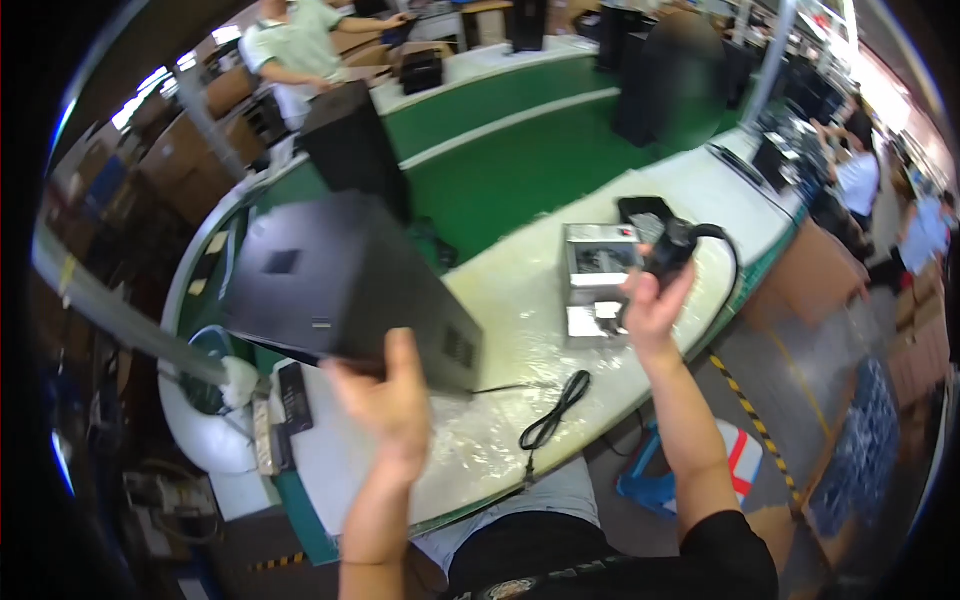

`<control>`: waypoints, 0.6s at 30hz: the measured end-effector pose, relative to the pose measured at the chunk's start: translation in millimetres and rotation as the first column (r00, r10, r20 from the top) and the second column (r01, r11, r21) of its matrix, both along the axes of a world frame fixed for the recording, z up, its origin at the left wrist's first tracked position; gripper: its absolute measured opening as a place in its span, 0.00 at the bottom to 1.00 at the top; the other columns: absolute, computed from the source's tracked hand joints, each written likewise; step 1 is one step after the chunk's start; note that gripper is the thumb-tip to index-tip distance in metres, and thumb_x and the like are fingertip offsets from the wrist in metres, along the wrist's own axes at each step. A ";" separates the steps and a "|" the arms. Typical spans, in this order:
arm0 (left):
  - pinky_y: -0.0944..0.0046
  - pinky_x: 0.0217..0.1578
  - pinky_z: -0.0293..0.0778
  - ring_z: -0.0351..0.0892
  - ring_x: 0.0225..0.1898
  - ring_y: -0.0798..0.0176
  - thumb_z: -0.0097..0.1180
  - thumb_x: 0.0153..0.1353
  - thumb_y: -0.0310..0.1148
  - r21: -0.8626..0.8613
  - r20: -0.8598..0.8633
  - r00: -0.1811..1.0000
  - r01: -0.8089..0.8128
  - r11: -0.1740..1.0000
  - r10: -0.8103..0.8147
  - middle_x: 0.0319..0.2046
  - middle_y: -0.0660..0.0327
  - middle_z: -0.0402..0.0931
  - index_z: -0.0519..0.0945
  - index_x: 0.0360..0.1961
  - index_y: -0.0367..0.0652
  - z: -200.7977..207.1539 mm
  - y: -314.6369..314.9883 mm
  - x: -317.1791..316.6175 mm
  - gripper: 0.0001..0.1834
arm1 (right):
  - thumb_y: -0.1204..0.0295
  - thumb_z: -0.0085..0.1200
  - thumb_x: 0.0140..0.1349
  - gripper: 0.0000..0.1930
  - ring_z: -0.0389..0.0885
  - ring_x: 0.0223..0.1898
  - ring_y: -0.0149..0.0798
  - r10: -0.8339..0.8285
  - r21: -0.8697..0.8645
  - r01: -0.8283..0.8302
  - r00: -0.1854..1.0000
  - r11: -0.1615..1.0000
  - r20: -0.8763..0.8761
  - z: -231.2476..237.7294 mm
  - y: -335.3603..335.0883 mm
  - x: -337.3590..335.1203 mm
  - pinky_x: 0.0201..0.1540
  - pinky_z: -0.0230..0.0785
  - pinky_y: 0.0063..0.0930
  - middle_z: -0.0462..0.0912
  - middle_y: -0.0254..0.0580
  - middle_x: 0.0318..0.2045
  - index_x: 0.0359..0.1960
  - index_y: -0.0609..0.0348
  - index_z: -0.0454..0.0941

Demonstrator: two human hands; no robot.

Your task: Assembling electronic component housings by using an electric screwdriver to drive screws.

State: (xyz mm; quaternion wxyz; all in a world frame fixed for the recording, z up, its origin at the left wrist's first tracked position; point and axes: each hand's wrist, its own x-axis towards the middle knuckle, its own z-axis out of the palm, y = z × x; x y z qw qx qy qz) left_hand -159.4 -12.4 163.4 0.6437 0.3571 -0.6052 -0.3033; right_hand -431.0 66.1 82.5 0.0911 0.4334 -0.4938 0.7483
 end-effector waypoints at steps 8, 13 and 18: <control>0.59 0.25 0.74 0.77 0.21 0.50 0.66 0.50 0.28 -0.150 0.326 0.938 -0.067 0.986 0.114 0.22 0.53 0.76 0.72 0.34 0.35 -34.8 10.6 -16.9 0.15 | 0.52 0.36 0.70 0.29 0.72 0.17 0.29 0.026 -0.237 -0.029 1.000 0.971 -0.014 173.8 23.5 48.0 0.18 0.65 0.19 0.74 0.55 0.48 0.59 0.66 0.57; 0.58 0.32 0.73 0.74 0.30 0.50 0.58 0.52 0.26 -0.499 0.345 0.916 -0.004 0.867 0.203 0.31 0.51 0.75 0.73 0.36 0.36 -14.2 5.7 39.3 0.11 | 0.46 0.33 0.69 0.34 0.67 0.21 0.26 0.493 -0.170 -0.499 0.866 0.850 -0.076 274.3 -4.1 106.1 0.25 0.64 0.18 0.71 0.38 0.20 0.58 0.71 0.62; 0.53 0.60 0.59 0.59 0.63 0.50 0.55 0.57 0.24 -0.470 0.053 0.981 -0.140 0.872 0.186 0.62 0.45 0.59 0.61 0.60 0.32 8.7 -70.4 92.5 0.30 | 0.49 0.32 0.71 0.30 0.72 0.18 0.29 0.491 -0.247 -0.574 0.808 0.780 -0.326 300.2 -77.2 169.6 0.22 0.67 0.19 0.77 0.44 0.28 0.53 0.69 0.67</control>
